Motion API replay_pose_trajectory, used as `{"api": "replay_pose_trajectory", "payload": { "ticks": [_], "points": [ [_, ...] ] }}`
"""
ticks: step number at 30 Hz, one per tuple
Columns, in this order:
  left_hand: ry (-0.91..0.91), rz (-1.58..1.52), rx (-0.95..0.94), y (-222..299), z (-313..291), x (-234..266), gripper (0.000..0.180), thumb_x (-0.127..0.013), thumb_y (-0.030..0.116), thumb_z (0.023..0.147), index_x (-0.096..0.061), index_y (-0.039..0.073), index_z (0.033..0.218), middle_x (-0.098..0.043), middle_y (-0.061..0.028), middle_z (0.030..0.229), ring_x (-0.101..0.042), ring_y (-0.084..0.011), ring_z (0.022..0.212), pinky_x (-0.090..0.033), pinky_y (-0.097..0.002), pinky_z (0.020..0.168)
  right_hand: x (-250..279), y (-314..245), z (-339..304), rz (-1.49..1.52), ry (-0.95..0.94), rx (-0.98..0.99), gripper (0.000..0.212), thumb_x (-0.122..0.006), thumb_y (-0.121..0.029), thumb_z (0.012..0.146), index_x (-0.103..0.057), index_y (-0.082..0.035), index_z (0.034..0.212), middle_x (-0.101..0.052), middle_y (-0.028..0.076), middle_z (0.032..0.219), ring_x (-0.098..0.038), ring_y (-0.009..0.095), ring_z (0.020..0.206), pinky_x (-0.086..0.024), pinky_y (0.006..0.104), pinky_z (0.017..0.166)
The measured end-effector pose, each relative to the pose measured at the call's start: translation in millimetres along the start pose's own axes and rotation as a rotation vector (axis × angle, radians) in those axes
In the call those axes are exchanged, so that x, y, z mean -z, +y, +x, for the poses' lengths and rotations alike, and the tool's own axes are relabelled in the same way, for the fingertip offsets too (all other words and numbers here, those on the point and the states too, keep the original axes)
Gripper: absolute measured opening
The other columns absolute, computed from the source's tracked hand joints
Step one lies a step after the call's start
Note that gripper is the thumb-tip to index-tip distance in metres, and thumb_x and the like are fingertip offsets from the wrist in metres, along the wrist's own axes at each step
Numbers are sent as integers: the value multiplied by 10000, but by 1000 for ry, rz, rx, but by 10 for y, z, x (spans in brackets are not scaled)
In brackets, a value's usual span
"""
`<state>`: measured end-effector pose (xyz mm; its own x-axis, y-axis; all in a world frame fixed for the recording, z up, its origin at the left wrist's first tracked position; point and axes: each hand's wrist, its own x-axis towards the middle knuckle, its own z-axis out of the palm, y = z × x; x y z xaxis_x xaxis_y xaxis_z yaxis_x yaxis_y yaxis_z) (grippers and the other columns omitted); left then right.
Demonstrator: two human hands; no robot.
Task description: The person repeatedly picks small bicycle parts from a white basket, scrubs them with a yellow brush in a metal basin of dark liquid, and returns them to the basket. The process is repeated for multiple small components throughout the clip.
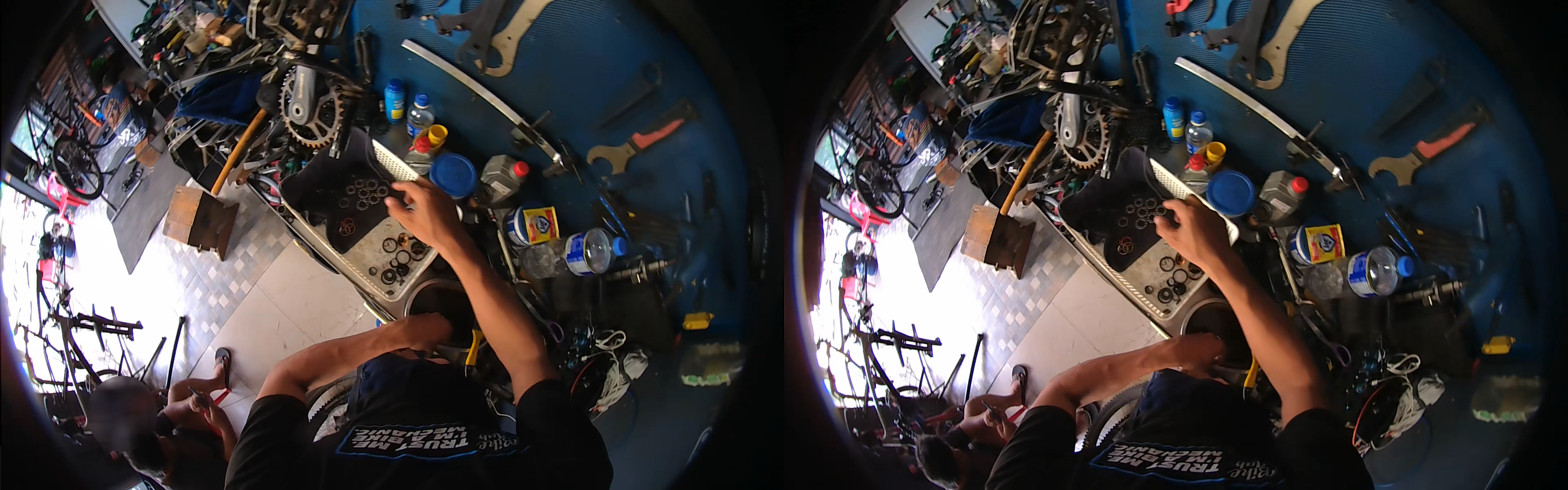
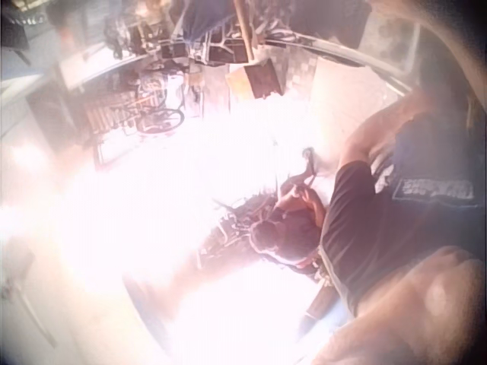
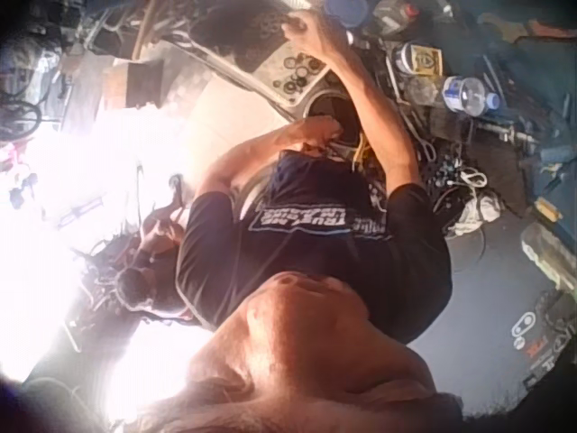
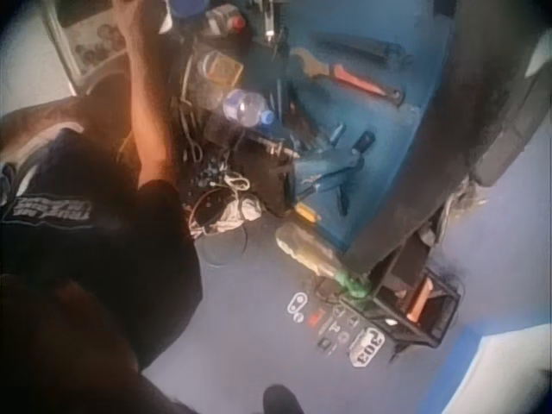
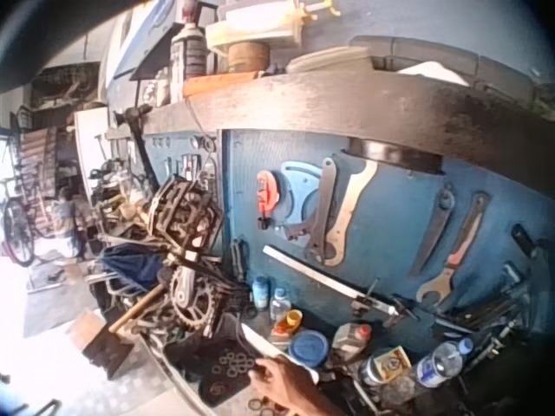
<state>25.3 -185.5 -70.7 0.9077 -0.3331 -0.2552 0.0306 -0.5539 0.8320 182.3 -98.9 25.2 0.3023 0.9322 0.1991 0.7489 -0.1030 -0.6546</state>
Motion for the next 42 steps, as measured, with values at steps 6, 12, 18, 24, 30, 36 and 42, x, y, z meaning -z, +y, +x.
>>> {"api": "replay_pose_trajectory", "payload": {
  "ticks": [6, 12, 18, 24, 30, 36, 42],
  "points": [
    [172, -52, 143, 308, -134, 159, 370, -823, 364, 910, -757, 38, 1071, -787, -199, 1004, -785, -367, 966, -627, -454, 816, 1101, 225, -1168, -57, 78, -126, 315, -838, -200, 956, -773, -43, 1221, -704, 79, 880, -687, 199, 767, -533, 339, 684],
    [425, -139, 47, 350, -399, 778, 208, -710, 44, 931, -750, 60, 1134, -791, -144, 1039, -784, -292, 972, -625, -398, 844, 1523, 538, -2300, -5, 227, -270, 292, -817, -152, 981, -775, -23, 1240, -689, 27, 856, -563, 99, 721, -445, 306, 626],
    [845, 329, 304, -915, -1063, 2018, 125, -716, 36, 846, -768, 34, 959, -799, -152, 953, -805, -290, 914, -626, -399, 794, 1742, 575, -3005, -23, 284, -476, 315, -823, -165, 968, -782, -38, 1254, -640, 30, 762, -505, 100, 600, -399, 324, 562],
    [920, 452, 794, -1665, -1297, 2395, 197, -680, 42, 913, -766, 82, 1086, -769, -274, 1099, -744, -466, 1081, -607, -541, 932, 1650, 630, -3290, 106, 328, -538, 329, -830, -181, 961, -784, -46, 1258, -626, 37, 746, -493, 105, 603, -402, 323, 566],
    [978, 425, 751, -1641, -1268, 2452, 271, -619, 8, 925, -767, 52, 1147, -772, -286, 1086, -747, -456, 1104, -608, -524, 953, 1694, 631, -3406, 73, 323, -551, 339, -833, -188, 953, -782, -56, 1261, -633, 35, 775, -505, 104, 618, -416, 319, 579],
    [1073, 445, 494, -1294, -1355, 2312, 291, -578, 60, 982, -738, 59, 1224, -776, -278, 1065, -764, -455, 1027, -628, -512, 852, 1623, 520, -3353, 41, 276, -490, 351, -828, -222, 954, -775, -73, 1268, -659, 57, 798, -551, 142, 645, -452, 329, 615],
    [770, 505, 411, 575, -423, 1070, 355, -689, 230, 1001, -710, 120, 1337, -790, -189, 948, -797, -384, 868, -658, -497, 782, 1059, 281, -3302, 43, -43, -335, 378, -717, -178, 976, -740, -122, 1349, -706, 115, 1103, -727, 269, 969, -585, 428, 833]
  ]
}}
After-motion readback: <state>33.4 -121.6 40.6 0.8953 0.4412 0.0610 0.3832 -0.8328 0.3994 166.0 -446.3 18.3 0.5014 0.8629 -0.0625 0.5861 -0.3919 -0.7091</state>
